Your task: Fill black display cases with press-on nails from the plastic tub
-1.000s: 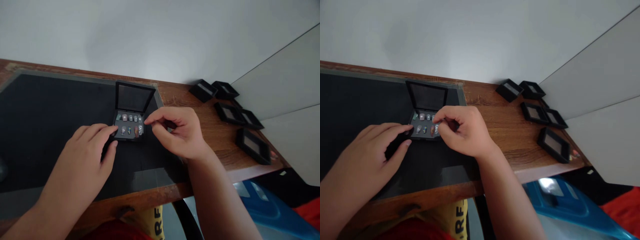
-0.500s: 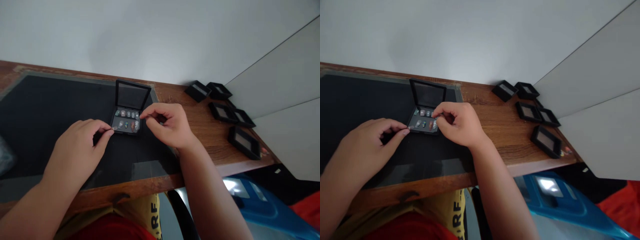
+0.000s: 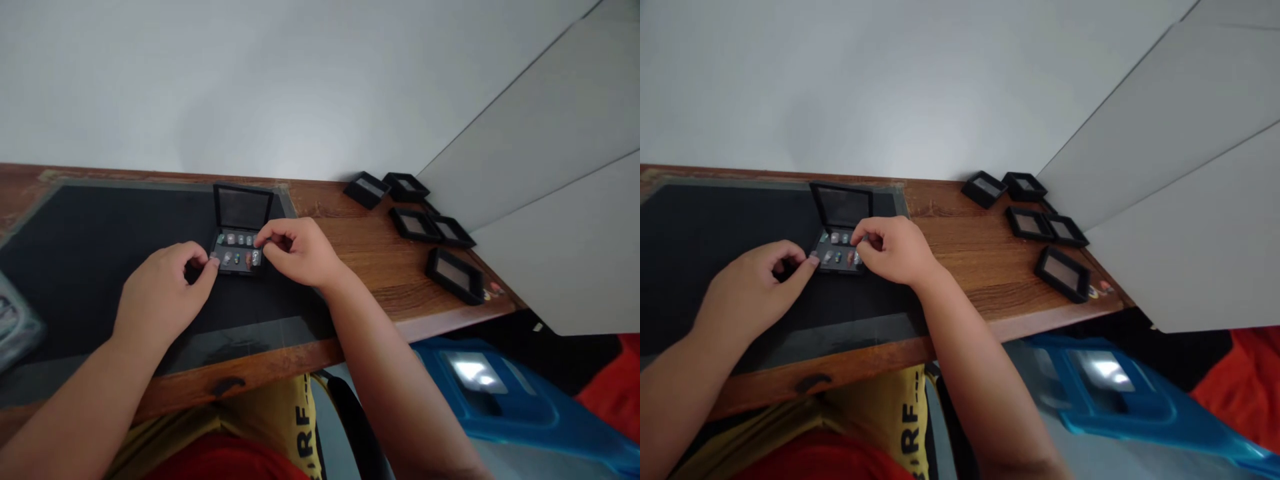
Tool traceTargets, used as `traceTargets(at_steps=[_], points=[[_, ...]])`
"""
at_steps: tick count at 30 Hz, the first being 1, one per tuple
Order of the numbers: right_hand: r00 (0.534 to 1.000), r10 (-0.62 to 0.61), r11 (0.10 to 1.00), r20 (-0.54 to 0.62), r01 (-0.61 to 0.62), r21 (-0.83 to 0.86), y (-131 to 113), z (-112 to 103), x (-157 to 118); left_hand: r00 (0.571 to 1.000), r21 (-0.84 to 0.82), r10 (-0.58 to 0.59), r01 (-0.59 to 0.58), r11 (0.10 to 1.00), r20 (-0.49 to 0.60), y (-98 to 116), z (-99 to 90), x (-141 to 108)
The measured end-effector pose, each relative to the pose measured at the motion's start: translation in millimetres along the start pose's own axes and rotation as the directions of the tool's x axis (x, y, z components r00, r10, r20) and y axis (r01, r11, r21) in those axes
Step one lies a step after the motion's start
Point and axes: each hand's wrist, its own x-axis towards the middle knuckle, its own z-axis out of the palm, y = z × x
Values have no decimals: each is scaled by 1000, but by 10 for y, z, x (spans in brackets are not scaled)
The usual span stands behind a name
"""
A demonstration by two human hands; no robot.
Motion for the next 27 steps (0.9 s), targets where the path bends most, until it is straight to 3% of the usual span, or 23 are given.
traceTargets(at_steps=[12,21,27], points=[[993,115,993,-22,-115,-2,64,-38,1,1000,-113,-9,9,994,0,-91,74,-9],[969,224,967,-108,-208,145,365,-19,100,1000,-163,6,-10,987,-24,-70,102,26],[935,289,933,-206,-228,277,491,52,160,999,-263,-33,27,964,-18,-213,156,74]])
